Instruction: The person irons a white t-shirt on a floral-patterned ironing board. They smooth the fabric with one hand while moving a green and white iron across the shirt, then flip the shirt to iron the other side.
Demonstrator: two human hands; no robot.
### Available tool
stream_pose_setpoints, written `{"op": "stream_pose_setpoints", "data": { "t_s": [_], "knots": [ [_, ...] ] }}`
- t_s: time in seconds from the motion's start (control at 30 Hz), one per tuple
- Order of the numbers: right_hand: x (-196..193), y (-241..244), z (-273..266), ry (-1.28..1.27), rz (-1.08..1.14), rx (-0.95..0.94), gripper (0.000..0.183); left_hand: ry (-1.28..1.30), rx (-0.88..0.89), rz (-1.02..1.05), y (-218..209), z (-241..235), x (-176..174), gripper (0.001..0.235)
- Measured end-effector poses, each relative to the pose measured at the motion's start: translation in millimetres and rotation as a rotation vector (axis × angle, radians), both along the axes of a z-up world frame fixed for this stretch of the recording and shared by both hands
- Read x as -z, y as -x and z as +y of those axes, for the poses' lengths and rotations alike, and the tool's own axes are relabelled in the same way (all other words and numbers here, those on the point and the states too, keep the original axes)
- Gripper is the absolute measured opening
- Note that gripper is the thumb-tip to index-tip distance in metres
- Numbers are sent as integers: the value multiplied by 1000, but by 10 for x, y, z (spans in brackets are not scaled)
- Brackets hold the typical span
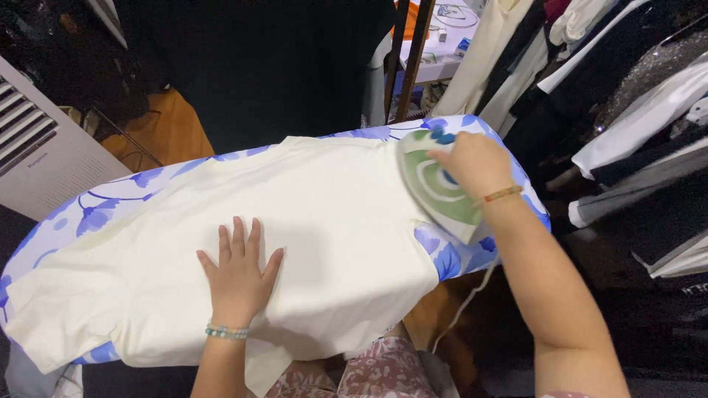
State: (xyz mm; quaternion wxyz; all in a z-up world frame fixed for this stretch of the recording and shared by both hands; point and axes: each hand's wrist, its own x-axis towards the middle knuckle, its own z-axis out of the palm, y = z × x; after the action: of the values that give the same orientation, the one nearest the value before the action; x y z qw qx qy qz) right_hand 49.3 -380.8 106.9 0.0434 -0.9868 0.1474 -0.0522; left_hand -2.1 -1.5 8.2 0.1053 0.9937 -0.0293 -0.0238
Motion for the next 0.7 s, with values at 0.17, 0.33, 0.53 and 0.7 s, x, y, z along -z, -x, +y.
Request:
{"op": "stream_pose_setpoints", "data": {
  "t_s": [0.17,0.33,0.53,0.7],
  "knots": [
    [218,-116,-485,97,0,101,68,-3,-7,9,2,-6,2,72],
    [289,-174,-736,91,-23,160,70,3,-4,11,-2,6,-3,73],
    [17,-99,-776,-37,139,351,66,-32,42,-90,-54,98,260,78],
    [4,-42,-898,-27,133,367,68,-16,31,-46,-60,90,210,77]
  ]
}}
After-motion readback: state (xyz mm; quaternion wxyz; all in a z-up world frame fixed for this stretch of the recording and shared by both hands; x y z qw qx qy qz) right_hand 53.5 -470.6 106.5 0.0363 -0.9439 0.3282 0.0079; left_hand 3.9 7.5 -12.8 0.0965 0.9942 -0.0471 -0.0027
